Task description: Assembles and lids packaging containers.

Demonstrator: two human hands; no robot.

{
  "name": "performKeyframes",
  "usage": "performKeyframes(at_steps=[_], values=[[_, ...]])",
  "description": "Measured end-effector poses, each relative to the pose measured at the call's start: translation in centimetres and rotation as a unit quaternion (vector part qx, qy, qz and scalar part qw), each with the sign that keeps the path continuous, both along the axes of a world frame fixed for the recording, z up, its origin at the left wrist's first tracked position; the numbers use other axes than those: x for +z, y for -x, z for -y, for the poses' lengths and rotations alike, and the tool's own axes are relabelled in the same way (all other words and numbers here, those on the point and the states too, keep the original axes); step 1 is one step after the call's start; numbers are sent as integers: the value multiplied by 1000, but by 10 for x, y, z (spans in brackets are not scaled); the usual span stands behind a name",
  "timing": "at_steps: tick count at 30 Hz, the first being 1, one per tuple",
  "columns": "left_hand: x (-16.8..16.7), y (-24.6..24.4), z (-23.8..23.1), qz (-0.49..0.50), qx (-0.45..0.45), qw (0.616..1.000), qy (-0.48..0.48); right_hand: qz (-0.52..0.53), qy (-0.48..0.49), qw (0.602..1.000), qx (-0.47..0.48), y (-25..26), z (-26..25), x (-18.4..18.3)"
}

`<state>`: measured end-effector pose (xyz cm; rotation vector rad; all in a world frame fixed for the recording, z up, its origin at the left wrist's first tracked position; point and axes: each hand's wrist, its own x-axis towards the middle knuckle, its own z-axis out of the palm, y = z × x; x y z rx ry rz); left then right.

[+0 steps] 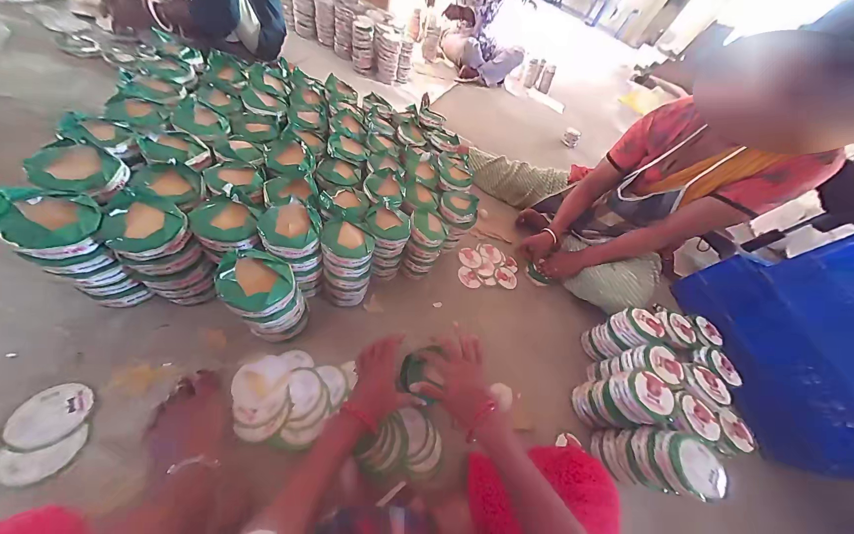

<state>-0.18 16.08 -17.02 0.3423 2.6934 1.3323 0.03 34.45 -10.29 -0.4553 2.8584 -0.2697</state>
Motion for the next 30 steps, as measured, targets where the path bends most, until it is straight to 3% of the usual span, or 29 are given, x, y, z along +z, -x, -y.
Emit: performKeyframes(at_steps=[5, 11, 16, 20, 22, 30], values=[[1, 1, 1, 20, -5, 1000, 17, -19, -80, 993, 79, -24, 2, -3], [6, -2, 1, 11, 1, 999, 33, -154, -83, 968, 181, -52, -22, -15], [13, 5, 12, 57, -18, 993, 106, -223, -39, 968, 108, -67, -45, -18], [15, 10, 35, 224, -55, 927, 296, -258, 41, 965, 11, -95, -28, -28], [12, 4, 45, 246, -35, 910, 333, -244, 85, 966, -1, -106, -14, -40], [-17, 13, 78, 137, -13, 962, 234, -175, 146, 974, 6, -108, 9, -56]])
